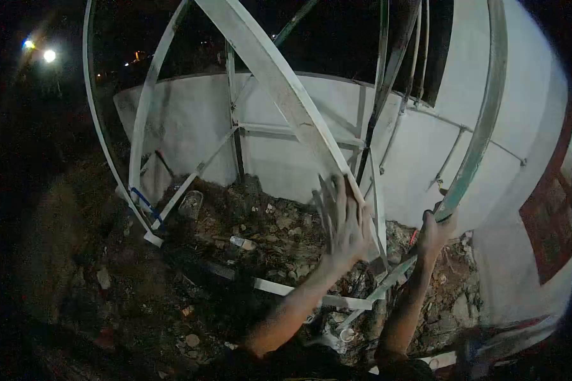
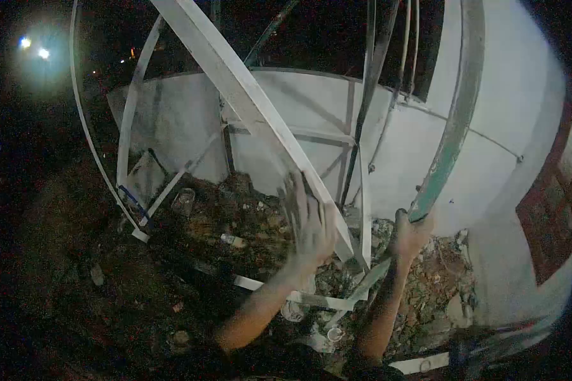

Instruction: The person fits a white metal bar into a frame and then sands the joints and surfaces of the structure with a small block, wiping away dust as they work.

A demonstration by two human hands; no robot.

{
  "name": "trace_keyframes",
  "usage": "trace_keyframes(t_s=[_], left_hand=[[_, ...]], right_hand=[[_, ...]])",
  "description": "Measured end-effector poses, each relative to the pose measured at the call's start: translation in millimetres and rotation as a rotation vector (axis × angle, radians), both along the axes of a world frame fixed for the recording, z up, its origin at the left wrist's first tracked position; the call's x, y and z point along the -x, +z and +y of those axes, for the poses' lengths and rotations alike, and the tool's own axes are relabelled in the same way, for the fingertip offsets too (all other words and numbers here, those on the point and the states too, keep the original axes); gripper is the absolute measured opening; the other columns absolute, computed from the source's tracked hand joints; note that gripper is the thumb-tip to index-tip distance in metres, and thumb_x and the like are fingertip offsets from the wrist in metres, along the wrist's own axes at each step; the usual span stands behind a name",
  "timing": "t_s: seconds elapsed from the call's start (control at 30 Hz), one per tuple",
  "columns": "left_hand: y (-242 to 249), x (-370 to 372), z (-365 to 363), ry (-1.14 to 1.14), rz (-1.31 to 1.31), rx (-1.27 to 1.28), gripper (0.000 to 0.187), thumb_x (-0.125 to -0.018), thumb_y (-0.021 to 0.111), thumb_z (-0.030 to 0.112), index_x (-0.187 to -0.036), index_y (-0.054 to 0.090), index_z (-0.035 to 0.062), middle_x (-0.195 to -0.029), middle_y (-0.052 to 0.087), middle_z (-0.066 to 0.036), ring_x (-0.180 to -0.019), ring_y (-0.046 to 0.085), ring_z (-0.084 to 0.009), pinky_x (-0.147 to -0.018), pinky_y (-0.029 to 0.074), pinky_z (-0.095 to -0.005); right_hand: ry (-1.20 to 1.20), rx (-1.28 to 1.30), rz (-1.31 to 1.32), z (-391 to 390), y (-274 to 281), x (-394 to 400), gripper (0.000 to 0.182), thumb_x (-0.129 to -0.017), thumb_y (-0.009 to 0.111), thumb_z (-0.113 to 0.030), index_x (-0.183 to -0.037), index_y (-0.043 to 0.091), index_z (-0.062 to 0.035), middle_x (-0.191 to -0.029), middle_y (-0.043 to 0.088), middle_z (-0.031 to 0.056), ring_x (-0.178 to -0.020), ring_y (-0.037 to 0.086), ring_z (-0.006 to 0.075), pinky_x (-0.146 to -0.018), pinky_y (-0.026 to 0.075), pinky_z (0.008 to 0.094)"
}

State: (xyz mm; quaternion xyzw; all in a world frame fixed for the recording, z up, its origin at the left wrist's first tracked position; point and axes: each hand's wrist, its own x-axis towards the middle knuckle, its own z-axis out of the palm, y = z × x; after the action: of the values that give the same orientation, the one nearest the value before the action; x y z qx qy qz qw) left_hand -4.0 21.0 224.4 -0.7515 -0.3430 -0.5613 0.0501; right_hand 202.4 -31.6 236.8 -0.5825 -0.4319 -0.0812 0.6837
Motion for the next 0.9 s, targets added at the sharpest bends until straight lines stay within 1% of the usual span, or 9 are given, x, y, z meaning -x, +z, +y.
trace_keyframes(t_s=[0.2,0.27,0.33,0.4,0.5,0.6,0.73,0.83,0.9], left_hand=[[112,46,34,0.051,-0.177,-0.098,0.062,-0.098,0.037,0.015,-0.148,0.012,-0.0118,-0.153,0.008,-0.037,-0.143,0.006,-0.0531,-0.11,0.007,-0.0699],[149,70,68,0.023,-0.306,-0.186,0.065,-0.097,0.039,0.016,-0.149,0.009,-0.0107,-0.153,0.008,-0.036,-0.144,0.007,-0.05,-0.117,0.01,-0.0588],[126,62,61,0.28,-0.058,-0.08,0.067,-0.099,0.038,0.022,-0.151,0.005,-0.0065,-0.156,0.006,-0.03,-0.145,0.006,-0.0496,-0.116,0.005,-0.0607],[67,26,47,0.062,-0.249,-0.009,0.065,-0.102,0.039,0.026,-0.152,0.011,-0.0032,-0.159,0.005,-0.025,-0.144,0.002,-0.0511,-0.113,-0.001,-0.0664],[-12,-6,-2,0.068,-0.007,-0.037,0.06,-0.1,0.036,0.022,-0.143,0.022,-0.0176,-0.154,0.009,-0.035,-0.142,0.0,-0.0557,-0.105,-0.003,-0.0758],[-4,3,10,0.136,0.072,-0.037,0.06,-0.1,0.039,0.025,-0.145,0.025,-0.0128,-0.155,0.007,-0.034,-0.143,-0.005,-0.0541,-0.104,-0.012,-0.0733],[116,71,73,0.316,0.103,-0.147,0.065,-0.101,0.042,0.034,-0.148,0.023,-0.0058,-0.156,0.008,-0.031,-0.144,0.002,-0.0523,-0.107,-0.011,-0.071],[110,74,81,0.121,-0.017,-0.092,0.062,-0.102,0.038,0.032,-0.148,0.022,-0.0066,-0.156,0.008,-0.032,-0.143,0.004,-0.0525,-0.109,-0.008,-0.0691],[85,58,56,0.079,-0.093,-0.056,0.058,-0.103,0.034,0.029,-0.147,0.025,-0.0074,-0.155,0.009,-0.032,-0.143,0.005,-0.0534,-0.111,-0.004,-0.0682]], right_hand=[[-0.099,0.14,0.157,-7,19,22,0.061,-0.073,0.06,0.001,-0.133,0.05,-0.0023,-0.115,0.058,0.0134,-0.099,0.056,0.0258,-0.09,0.045,0.0376],[-0.101,-0.065,0.021,1,10,15,0.045,-0.073,0.057,-0.001,-0.117,0.055,-0.0005,-0.086,0.048,0.0035,-0.073,0.045,0.0146,-0.069,0.04,0.0296],[-0.051,0.056,0.119,-10,23,22,0.052,-0.073,0.058,-0.001,-0.124,0.053,-0.0001,-0.098,0.054,0.0091,-0.086,0.051,0.0201,-0.079,0.042,0.0328],[-0.021,0.131,0.229,-7,30,24,0.06,-0.071,0.058,0.001,-0.13,0.051,0.0012,-0.113,0.06,0.0162,-0.104,0.057,0.0269,-0.094,0.043,0.0364],[-0.04,0.046,0.089,-3,18,16,0.061,-0.068,0.058,0.003,-0.129,0.052,0.0011,-0.114,0.06,0.0161,-0.105,0.057,0.0268,-0.096,0.042,0.0371],[-0.039,0.015,0.04,-3,14,14,0.062,-0.067,0.059,0.002,-0.128,0.053,0.0007,-0.116,0.06,0.0164,-0.108,0.057,0.0272,-0.097,0.041,0.0381],[-0.041,0.086,0.119,-6,17,18,0.061,-0.068,0.058,0.002,-0.129,0.053,0.0006,-0.117,0.061,0.0168,-0.112,0.056,0.0283,-0.098,0.041,0.0392],[-0.092,0.144,0.153,-7,22,26,0.061,-0.069,0.059,0.002,-0.13,0.052,-0.0006,-0.115,0.062,0.0148,-0.105,0.058,0.0264,-0.092,0.044,0.0376],[0.063,-0.084,0.223,-5,27,34,0.056,-0.069,0.056,0.005,-0.125,0.056,-0.0027,-0.085,0.046,0.0,-0.071,0.045,0.0107,-0.065,0.04,0.0262]])
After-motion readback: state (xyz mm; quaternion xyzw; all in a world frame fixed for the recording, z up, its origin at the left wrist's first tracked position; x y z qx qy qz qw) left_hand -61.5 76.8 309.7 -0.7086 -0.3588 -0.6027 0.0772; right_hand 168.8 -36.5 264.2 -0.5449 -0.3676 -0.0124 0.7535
